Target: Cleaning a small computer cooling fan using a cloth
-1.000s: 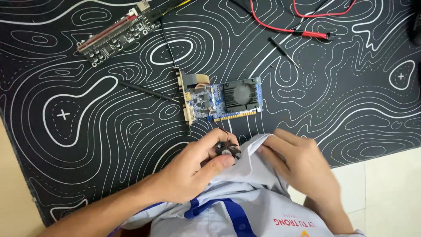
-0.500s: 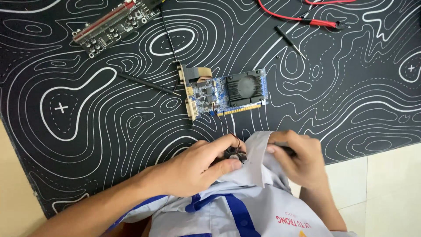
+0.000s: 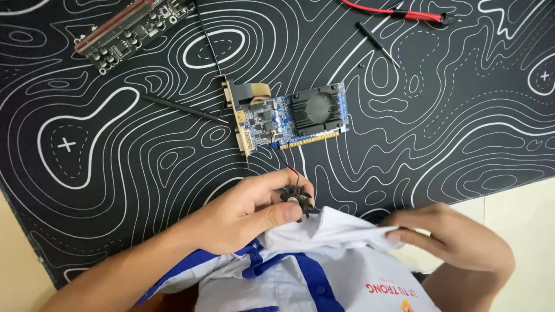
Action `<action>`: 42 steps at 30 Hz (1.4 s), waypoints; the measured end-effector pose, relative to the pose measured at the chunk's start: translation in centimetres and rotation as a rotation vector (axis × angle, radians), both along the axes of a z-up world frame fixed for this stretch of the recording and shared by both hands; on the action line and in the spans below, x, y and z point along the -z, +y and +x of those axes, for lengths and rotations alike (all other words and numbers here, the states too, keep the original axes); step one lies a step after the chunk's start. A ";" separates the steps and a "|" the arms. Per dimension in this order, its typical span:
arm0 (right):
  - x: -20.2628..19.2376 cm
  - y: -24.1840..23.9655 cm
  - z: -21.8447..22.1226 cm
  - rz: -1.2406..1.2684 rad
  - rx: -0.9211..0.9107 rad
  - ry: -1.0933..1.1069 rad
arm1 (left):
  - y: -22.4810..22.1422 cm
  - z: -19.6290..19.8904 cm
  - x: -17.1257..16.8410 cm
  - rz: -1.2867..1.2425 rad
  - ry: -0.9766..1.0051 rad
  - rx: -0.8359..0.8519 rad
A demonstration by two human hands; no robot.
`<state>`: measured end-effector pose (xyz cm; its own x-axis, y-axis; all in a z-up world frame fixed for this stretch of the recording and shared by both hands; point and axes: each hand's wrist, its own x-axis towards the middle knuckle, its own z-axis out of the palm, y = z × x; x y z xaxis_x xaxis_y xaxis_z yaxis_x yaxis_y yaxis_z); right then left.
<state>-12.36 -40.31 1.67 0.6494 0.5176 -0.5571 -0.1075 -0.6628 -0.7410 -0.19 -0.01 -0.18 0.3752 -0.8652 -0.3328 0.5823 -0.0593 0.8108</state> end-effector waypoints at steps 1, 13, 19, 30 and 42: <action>0.2 -0.4 -0.8 -0.016 -0.021 0.045 | 0.0 0.0 0.0 0.001 0.015 0.000; -4.5 9.1 3.5 0.102 0.479 -0.692 | 0.8 -2.4 6.4 -0.097 -0.058 -0.120; -4.8 14.6 9.4 0.180 -0.045 -0.695 | -0.8 -1.6 4.9 -0.046 0.086 -0.304; -5.0 7.0 2.5 -0.220 0.202 -0.913 | 0.9 -1.3 4.0 -0.038 0.004 -0.279; -3.6 11.0 8.9 0.339 -0.006 -0.135 | 0.8 -0.6 2.4 -0.036 0.099 -0.384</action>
<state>-3.42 -29.26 5.24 0.7015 0.6625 -0.2627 0.0094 -0.3772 -0.9261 -0.82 0.75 -2.59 0.6414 -0.6800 -0.3553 0.6318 0.2055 0.7474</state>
